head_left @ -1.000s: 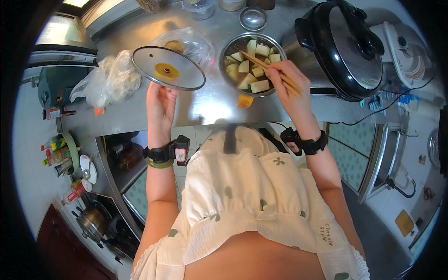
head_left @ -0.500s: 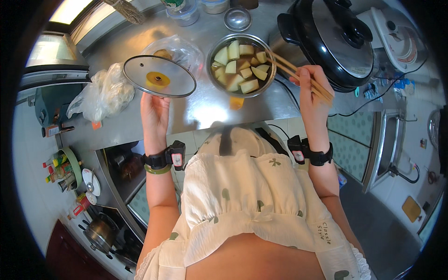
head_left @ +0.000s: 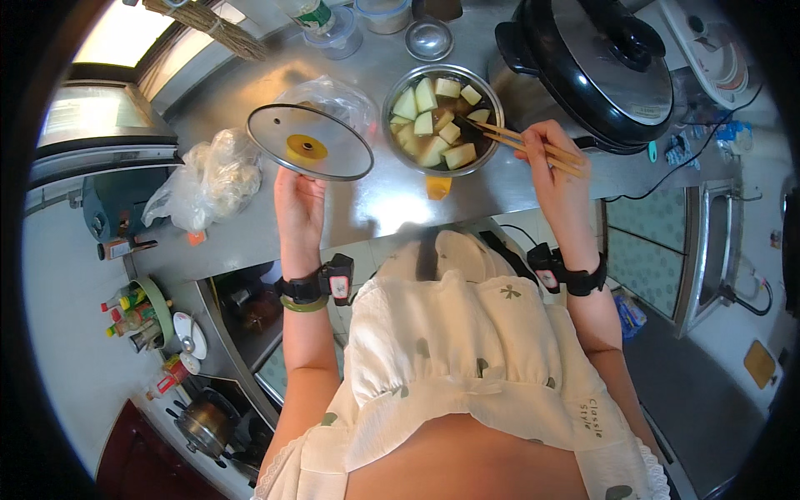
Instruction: The person washes a white root vegetable in the sink, then moves to a wooden cutting board to chop it into chunks using a cleaver. The chopped pieces are placed into a metal pot. The person then retrieves a head of cabbage from the refrigerator, places it on the cutting board, and begins slicing it into wedges.
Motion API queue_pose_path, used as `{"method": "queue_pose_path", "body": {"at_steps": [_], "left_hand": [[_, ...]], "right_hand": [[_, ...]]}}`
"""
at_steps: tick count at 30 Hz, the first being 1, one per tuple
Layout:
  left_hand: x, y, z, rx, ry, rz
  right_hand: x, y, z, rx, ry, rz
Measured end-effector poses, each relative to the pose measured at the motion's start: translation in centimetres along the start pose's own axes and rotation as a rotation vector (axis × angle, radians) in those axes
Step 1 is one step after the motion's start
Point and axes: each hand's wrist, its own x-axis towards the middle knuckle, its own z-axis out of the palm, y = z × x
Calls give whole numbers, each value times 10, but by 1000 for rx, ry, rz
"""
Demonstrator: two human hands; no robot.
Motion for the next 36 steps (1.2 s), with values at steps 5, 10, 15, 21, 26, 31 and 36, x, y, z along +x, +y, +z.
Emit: {"method": "queue_pose_path", "body": {"at_steps": [5,10,15,21,26,31,36], "left_hand": [[1,3,-2,128,-41,75],[7,10,14,349,-109,130],[23,15,42,678,-269,240],[39,0,95,1275,-503,610],[51,-29,120,1612,-732,741],[52,-50,140,1765,-842,701],[53,-57,145,1815,-881,704]], "right_hand": [[-9,-15,-6,13,32,17],[-16,0,-7,18,9,-46],[-31,-4,-27,175,193,74],[-52,-12,-43,221,335,27],[-64,-18,-50,256,423,33],[-70,-18,-57,185,435,10],[-73,-14,-59,201,467,26]]}}
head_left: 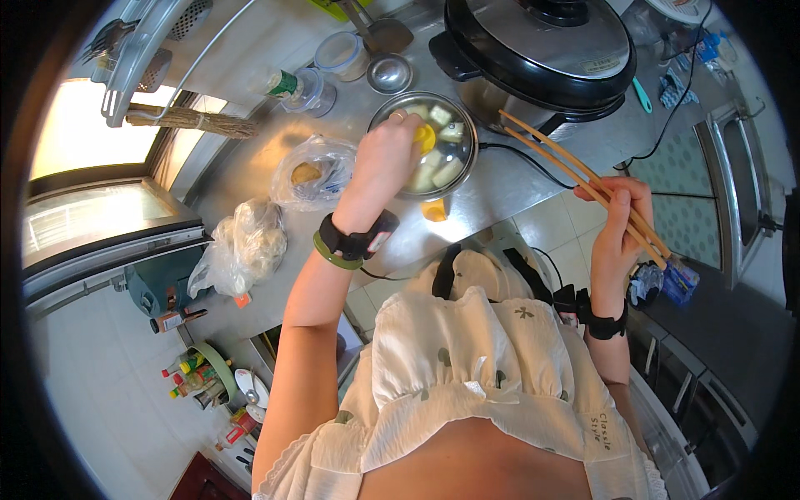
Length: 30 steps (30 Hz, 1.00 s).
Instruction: The person washes a white root vegetable in the sink, then moves to a wooden cutting board to chop it into chunks using a cleaver. The chopped pieces are placed into a metal pot. The person then retrieves a head of cabbage from the refrigerator, places it on the cutting board, and begins slicing it into wedges.
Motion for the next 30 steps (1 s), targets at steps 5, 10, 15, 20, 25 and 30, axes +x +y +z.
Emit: {"method": "queue_pose_path", "body": {"at_steps": [5,10,15,20,25,30], "left_hand": [[-6,-14,4,-46,-33,-3],[-27,-4,-1,-200,156,-67],[-76,-6,-26,-682,175,-209],[-135,-19,-32,-1434,170,-486],[-184,-54,-3,-1617,280,-686],[-210,-79,2,-1615,442,-830]], "right_hand": [[1,-2,8,-66,-35,-26],[0,-9,35,-24,-72,-95],[-8,-14,96,-265,-467,-433],[-42,8,173,-251,-951,-502],[-66,17,218,-298,-1182,-659],[-90,22,230,-481,-1221,-656]]}}
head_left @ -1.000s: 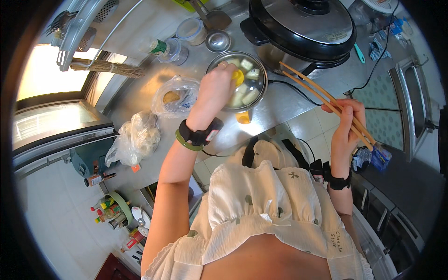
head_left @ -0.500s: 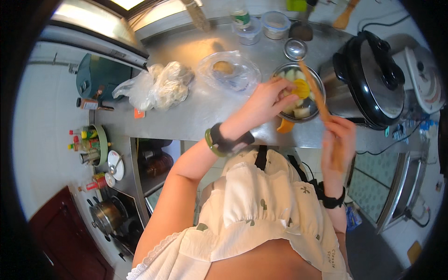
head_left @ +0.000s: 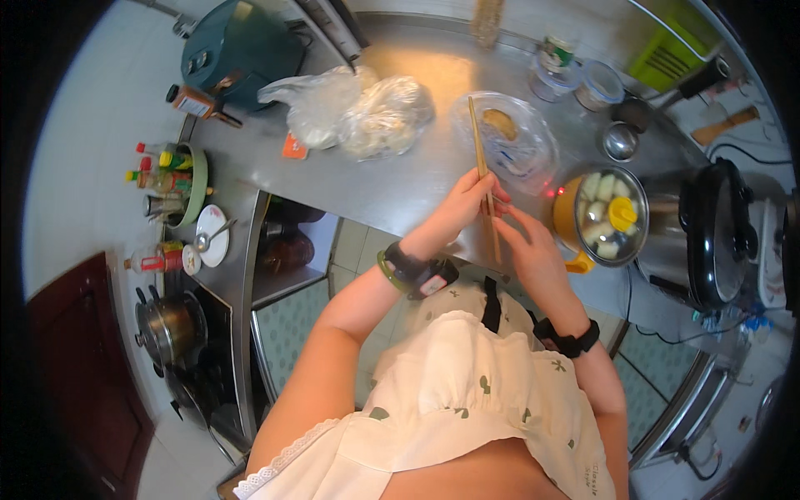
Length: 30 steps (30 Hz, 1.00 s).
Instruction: The person washes a white root vegetable in the sink, then moves to a wooden cutting board to chop it into chunks using a cleaver. The chopped pieces are placed into a metal pot. The person then retrieves a head of cabbage from the refrigerator, places it on the cutting board, and begins slicing it into wedges.
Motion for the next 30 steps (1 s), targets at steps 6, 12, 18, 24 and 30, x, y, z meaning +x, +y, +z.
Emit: {"method": "queue_pose_path", "body": {"at_steps": [6,12,18,24,30], "left_hand": [[31,-28,-95,638,340,96],[46,-27,-115,1029,525,132],[61,-40,-116,1114,639,44],[68,-32,-113,1479,605,165],[98,-2,-79,1272,572,387]], "right_hand": [[-19,6,6,112,-33,142],[-32,2,-1,132,-65,242],[-37,2,-8,120,-35,252],[-41,3,-16,91,-1,275],[-49,5,-14,74,43,297]]}}
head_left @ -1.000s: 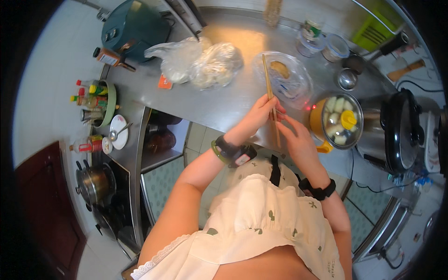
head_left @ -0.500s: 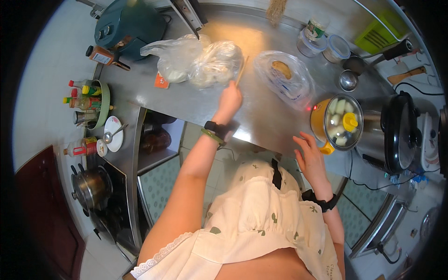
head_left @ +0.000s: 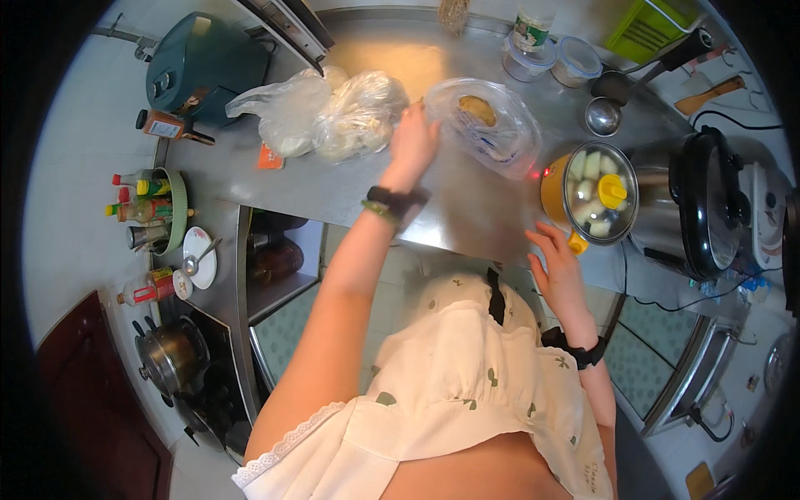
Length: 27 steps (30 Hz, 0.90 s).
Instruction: The person washes a white root vegetable in the sink, then moves to a wooden cutting board to chop it into chunks using a cleaver. The chopped pieces are placed into a metal pot. The person then retrieves a head of cabbage from the refrigerator, places it on the cutting board, and begins slicing it into wedges.
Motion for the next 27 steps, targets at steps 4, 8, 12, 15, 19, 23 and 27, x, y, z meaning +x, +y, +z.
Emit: {"method": "queue_pose_path", "body": {"at_steps": [4,8,12,15,19,23,27], "left_hand": [[34,2,39,-151,299,36],[47,-6,34,-234,96,5],[32,17,-1,-401,116,-44],[19,29,-27,-632,118,5],[1,52,-63,-858,90,110],[-13,42,-84,-855,-61,168],[-41,60,-86,-653,-389,215]], "right_hand": [[-2,-1,-2,6,2,11],[-1,7,6,79,-54,67],[16,27,32,303,-150,162],[40,34,52,643,-230,483],[70,46,71,1347,-126,845],[86,27,70,1337,129,805],[86,16,63,753,148,368]]}}
